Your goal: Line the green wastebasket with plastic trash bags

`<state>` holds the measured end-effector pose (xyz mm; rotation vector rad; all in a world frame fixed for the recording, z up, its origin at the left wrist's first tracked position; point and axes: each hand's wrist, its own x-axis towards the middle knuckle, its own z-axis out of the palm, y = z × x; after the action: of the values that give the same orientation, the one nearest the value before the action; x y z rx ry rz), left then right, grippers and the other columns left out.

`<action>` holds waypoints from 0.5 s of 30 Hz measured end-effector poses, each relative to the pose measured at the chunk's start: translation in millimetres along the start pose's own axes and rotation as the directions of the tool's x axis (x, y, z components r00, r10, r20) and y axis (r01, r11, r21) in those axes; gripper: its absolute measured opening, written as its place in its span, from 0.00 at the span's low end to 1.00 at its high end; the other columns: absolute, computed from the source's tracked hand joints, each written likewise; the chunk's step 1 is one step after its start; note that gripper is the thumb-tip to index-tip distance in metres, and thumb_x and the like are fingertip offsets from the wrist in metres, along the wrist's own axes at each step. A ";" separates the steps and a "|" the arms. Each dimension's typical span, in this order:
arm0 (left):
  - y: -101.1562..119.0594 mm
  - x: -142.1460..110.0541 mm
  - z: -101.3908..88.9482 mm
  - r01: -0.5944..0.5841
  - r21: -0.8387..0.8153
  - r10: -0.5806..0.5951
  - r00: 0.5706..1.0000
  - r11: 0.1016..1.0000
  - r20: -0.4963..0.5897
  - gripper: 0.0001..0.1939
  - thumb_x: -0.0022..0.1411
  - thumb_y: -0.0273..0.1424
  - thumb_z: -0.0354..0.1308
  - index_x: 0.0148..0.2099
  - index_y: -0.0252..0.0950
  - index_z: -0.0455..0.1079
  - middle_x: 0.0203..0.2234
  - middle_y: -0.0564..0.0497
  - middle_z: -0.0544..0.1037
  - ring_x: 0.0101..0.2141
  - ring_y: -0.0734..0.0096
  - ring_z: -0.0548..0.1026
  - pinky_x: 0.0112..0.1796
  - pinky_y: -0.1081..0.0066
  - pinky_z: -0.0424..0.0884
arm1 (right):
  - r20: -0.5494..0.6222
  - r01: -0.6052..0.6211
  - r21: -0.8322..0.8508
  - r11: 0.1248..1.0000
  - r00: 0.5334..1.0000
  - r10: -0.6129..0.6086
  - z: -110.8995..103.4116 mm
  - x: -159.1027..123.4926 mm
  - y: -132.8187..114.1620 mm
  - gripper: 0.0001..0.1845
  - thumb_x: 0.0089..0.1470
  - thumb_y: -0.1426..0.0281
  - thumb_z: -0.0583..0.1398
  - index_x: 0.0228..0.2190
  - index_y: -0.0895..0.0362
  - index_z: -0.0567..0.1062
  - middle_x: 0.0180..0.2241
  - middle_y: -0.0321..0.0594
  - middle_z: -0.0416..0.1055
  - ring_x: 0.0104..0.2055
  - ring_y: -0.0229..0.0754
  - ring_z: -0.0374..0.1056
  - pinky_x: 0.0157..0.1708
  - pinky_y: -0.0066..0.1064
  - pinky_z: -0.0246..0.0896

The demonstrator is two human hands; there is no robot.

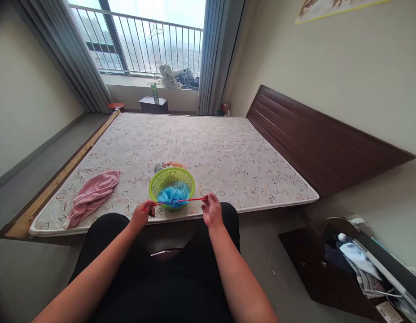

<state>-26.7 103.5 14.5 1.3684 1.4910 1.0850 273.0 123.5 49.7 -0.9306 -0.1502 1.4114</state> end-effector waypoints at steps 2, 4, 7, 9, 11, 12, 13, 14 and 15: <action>-0.2 2.0 -6.6 0.022 -0.058 -0.019 0.998 0.998 0.057 0.29 0.63 0.59 0.51 0.34 0.36 0.72 0.17 0.53 0.72 0.22 0.69 0.71 0.28 0.69 0.71 | 0.050 0.021 -0.024 0.999 0.999 -0.020 -1.7 -2.3 -1.7 0.15 0.45 0.67 0.73 0.32 0.52 0.73 0.28 0.29 0.76 0.30 0.34 0.71 0.26 0.24 0.63; 2.6 2.9 -15.0 0.056 -0.115 -0.048 0.996 0.992 0.073 0.31 0.60 0.61 0.54 0.35 0.35 0.73 0.20 0.52 0.74 0.24 0.68 0.74 0.31 0.67 0.74 | 0.106 0.045 -0.053 0.998 0.994 -0.039 -2.1 -7.0 -5.2 0.17 0.43 0.65 0.74 0.33 0.52 0.74 0.30 0.30 0.76 0.32 0.35 0.72 0.27 0.24 0.64; 15.4 1.3 -28.2 0.080 -0.157 -0.080 0.997 0.984 0.009 0.33 0.58 0.63 0.55 0.36 0.35 0.74 0.28 0.46 0.80 0.33 0.62 0.79 0.37 0.63 0.77 | 0.161 0.119 -0.157 0.980 0.983 -0.094 2.7 -16.0 -13.3 0.17 0.43 0.63 0.74 0.33 0.52 0.76 0.33 0.33 0.77 0.33 0.37 0.73 0.27 0.25 0.63; 30.2 -1.1 -33.0 0.007 -0.138 -0.009 1.000 0.990 -0.013 0.31 0.62 0.60 0.54 0.37 0.35 0.74 0.38 0.41 0.82 0.43 0.57 0.80 0.44 0.59 0.78 | 0.199 0.214 -0.269 0.939 0.966 -0.163 13.7 -22.8 -20.4 0.15 0.45 0.62 0.74 0.33 0.53 0.78 0.34 0.35 0.77 0.33 0.37 0.72 0.27 0.26 0.62; 47.5 -3.4 -29.5 -0.140 -0.099 0.143 0.989 0.985 0.023 0.27 0.66 0.56 0.53 0.41 0.36 0.76 0.53 0.39 0.78 0.55 0.53 0.76 0.53 0.56 0.74 | 0.286 0.322 -0.355 0.878 0.931 -0.226 35.0 -31.8 -29.3 0.13 0.46 0.62 0.73 0.32 0.54 0.79 0.31 0.35 0.77 0.32 0.37 0.71 0.28 0.26 0.63; 55.8 -3.9 -23.7 -0.218 -0.060 0.221 0.973 0.974 0.062 0.25 0.66 0.53 0.55 0.47 0.37 0.76 0.60 0.39 0.73 0.60 0.52 0.72 0.56 0.54 0.72 | 0.345 0.366 -0.377 0.851 0.908 -0.238 49.8 -37.7 -34.4 0.13 0.47 0.62 0.73 0.32 0.54 0.80 0.29 0.35 0.76 0.31 0.37 0.70 0.28 0.27 0.64; 63.3 -3.6 -15.3 -0.287 -0.004 0.286 0.952 0.958 0.105 0.26 0.64 0.52 0.60 0.55 0.39 0.73 0.65 0.40 0.67 0.64 0.50 0.67 0.59 0.52 0.69 | 0.409 0.396 -0.383 0.835 0.883 -0.231 67.0 -44.8 -39.9 0.12 0.48 0.62 0.72 0.33 0.54 0.80 0.27 0.35 0.75 0.31 0.38 0.70 0.29 0.28 0.65; 69.6 -2.2 -4.8 -0.343 0.068 0.330 0.932 0.937 0.149 0.32 0.60 0.50 0.65 0.62 0.41 0.68 0.68 0.40 0.63 0.67 0.48 0.62 0.62 0.50 0.66 | 0.470 0.407 -0.383 0.829 0.859 -0.204 85.7 -52.9 -45.5 0.11 0.49 0.62 0.72 0.33 0.54 0.80 0.26 0.34 0.75 0.30 0.38 0.71 0.30 0.29 0.66; 74.8 0.5 6.8 -0.379 0.148 0.349 0.917 0.914 0.193 0.40 0.56 0.47 0.70 0.66 0.42 0.64 0.69 0.39 0.61 0.68 0.46 0.60 0.63 0.48 0.64 | 0.528 0.426 -0.374 0.824 0.828 -0.189 105.1 -61.9 -51.1 0.11 0.50 0.63 0.71 0.32 0.54 0.80 0.26 0.34 0.74 0.31 0.38 0.72 0.31 0.30 0.67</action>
<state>1.5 107.3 84.1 1.8761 1.2674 1.0470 236.0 123.5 176.8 -0.8840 -1.0272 1.2751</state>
